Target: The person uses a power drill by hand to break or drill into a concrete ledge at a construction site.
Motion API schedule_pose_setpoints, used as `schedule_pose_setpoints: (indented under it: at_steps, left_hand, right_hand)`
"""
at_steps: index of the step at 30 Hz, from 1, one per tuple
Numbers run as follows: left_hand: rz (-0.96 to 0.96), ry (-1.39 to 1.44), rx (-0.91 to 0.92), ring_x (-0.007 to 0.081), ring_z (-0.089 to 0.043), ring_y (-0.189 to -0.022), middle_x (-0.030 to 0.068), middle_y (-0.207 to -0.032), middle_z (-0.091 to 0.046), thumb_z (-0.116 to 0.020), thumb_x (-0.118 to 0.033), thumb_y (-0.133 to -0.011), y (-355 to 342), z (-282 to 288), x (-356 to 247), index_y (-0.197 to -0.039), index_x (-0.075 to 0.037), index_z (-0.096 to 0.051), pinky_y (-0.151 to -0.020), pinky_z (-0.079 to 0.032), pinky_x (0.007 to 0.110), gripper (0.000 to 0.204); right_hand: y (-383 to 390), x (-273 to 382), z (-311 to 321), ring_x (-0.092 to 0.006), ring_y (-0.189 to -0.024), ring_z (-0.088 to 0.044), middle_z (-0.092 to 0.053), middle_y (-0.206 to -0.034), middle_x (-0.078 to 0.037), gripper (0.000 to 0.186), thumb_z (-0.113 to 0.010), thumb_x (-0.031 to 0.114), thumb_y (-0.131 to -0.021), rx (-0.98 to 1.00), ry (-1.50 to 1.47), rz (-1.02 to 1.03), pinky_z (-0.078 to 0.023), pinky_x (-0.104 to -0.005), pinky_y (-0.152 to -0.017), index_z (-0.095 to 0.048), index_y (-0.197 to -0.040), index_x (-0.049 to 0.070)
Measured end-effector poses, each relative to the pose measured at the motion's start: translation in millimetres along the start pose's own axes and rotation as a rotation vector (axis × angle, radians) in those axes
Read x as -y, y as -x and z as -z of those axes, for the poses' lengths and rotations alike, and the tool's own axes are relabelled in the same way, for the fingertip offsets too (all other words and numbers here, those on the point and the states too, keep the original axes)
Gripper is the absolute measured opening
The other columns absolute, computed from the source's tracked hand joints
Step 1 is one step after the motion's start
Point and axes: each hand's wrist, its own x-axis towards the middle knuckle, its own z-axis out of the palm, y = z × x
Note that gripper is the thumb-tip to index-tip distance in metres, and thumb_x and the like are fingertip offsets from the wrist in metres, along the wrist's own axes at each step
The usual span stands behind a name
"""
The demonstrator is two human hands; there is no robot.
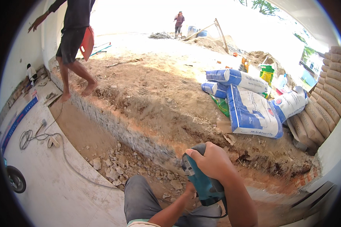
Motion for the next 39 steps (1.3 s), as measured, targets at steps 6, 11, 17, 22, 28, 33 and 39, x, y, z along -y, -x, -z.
schedule_pose_setpoints:
  at_steps: [6,11,17,22,28,33,39]
  left_hand:
    - [0.008,0.039,0.194,0.0286,-0.065,-0.108,0.0128,-0.125,-0.061,-0.043,-0.041,-0.104,-18,30,17,-0.134,-0.003,-0.049,-0.092,-0.056,0.044,0.049]
    - [0.079,-0.001,0.213,0.0276,-0.065,-0.107,0.0124,-0.124,-0.062,-0.045,-0.038,-0.103,-18,26,16,-0.133,-0.003,-0.050,-0.090,-0.056,0.043,0.046]
    - [0.094,-0.050,0.182,0.0264,-0.066,-0.106,0.0119,-0.122,-0.063,-0.047,-0.035,-0.101,-17,20,13,-0.131,-0.003,-0.052,-0.089,-0.056,0.042,0.044]
    - [0.082,-0.065,0.136,0.0255,-0.066,-0.104,0.0114,-0.121,-0.064,-0.050,-0.032,-0.100,-12,15,13,-0.129,-0.003,-0.054,-0.087,-0.056,0.041,0.041]
    - [0.023,-0.033,0.073,0.0243,-0.067,-0.103,0.0110,-0.119,-0.065,-0.052,-0.029,-0.099,-5,18,13,-0.128,-0.003,-0.055,-0.086,-0.056,0.040,0.038]
    - [-0.021,-0.003,0.054,0.0233,-0.067,-0.102,0.0105,-0.117,-0.066,-0.055,-0.026,-0.098,-16,5,11,-0.126,-0.003,-0.057,-0.084,-0.056,0.039,0.036]
    - [-0.061,0.043,0.033,0.0221,-0.067,-0.100,0.0100,-0.115,-0.067,-0.057,-0.023,-0.097,-4,8,-3,-0.124,-0.003,-0.059,-0.083,-0.056,0.038,0.034]
  right_hand:
    - [3,3,5,-0.0402,-0.097,-0.068,-0.068,-0.099,-0.029,0.071,-0.062,0.055,-0.090,0.077,-0.010,0.049,-0.052,-0.0444,-0.086,-0.060,-0.110,-0.014]
    - [7,-5,15,-0.0401,-0.099,-0.067,-0.068,-0.100,-0.027,0.069,-0.059,0.054,-0.091,0.118,-0.048,0.069,-0.051,-0.0445,-0.088,-0.060,-0.110,-0.013]
    - [6,-15,3,-0.0382,-0.099,-0.068,-0.069,-0.098,-0.025,0.064,-0.059,0.053,-0.093,0.106,-0.061,0.125,-0.052,-0.0440,-0.088,-0.062,-0.110,-0.009]
    - [10,-19,4,-0.0381,-0.097,-0.069,-0.070,-0.096,-0.024,0.063,-0.058,0.052,-0.093,0.120,-0.063,0.181,-0.052,-0.0442,-0.088,-0.063,-0.109,-0.008]
    - [8,-20,-5,-0.0402,-0.098,-0.068,-0.069,-0.097,-0.027,0.066,-0.058,0.052,-0.094,0.124,-0.074,0.185,-0.052,-0.0446,-0.088,-0.061,-0.110,-0.011]
    - [9,-16,-2,-0.0430,-0.098,-0.067,-0.067,-0.097,-0.032,0.070,-0.059,0.053,-0.093,0.110,-0.048,0.090,-0.052,-0.0465,-0.088,-0.058,-0.110,-0.015]
    - [8,2,0,-0.0456,-0.097,-0.066,-0.068,-0.095,-0.031,0.068,-0.062,0.053,-0.092,0.051,0.021,0.035,-0.051,-0.0481,-0.085,-0.057,-0.108,-0.013]
